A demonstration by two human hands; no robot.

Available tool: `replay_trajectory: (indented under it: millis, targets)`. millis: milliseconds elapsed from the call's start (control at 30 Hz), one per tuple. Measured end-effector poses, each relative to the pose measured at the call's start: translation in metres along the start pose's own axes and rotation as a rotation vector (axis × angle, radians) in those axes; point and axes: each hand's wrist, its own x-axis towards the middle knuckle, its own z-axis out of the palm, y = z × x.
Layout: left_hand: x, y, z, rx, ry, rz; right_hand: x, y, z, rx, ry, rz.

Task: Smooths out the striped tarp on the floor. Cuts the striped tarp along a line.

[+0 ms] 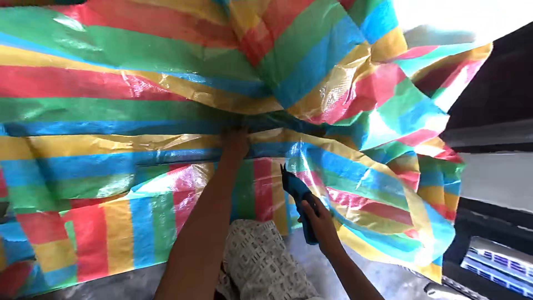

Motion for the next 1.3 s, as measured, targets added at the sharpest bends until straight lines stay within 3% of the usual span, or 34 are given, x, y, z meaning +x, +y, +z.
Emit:
replay_trajectory:
  millis: [167, 267, 633, 833, 1133, 1200, 1300]
  targets:
    - [-0.002, 0.024, -0.064, -0.138, -0.238, 0.003, -0.006, 0.012, 0.024, 0.171, -0.002, 0.009]
    - [-0.001, 0.031, -0.082, -0.161, -0.283, -0.017, -0.004, 0.011, 0.039, 0.28, 0.017, -0.001]
    - [-0.007, 0.024, -0.079, -0.114, -0.259, -0.019, 0.016, -0.002, 0.038, 0.312, 0.103, 0.026]
    - [-0.017, 0.022, -0.071, -0.134, -0.217, -0.048, 0.048, -0.012, 0.023, 0.111, 0.141, -0.08]
    - [-0.055, -0.007, -0.061, -0.225, -0.166, -0.182, 0.087, -0.071, 0.016, -0.121, 0.172, -0.335]
    - [-0.076, -0.033, -0.072, -0.201, -0.108, -0.283, 0.089, -0.075, 0.017, -0.173, 0.093, -0.415]
    - [-0.12, -0.099, -0.099, -0.108, 0.253, -0.521, 0.088, -0.057, 0.017, -0.252, -0.03, -0.488]
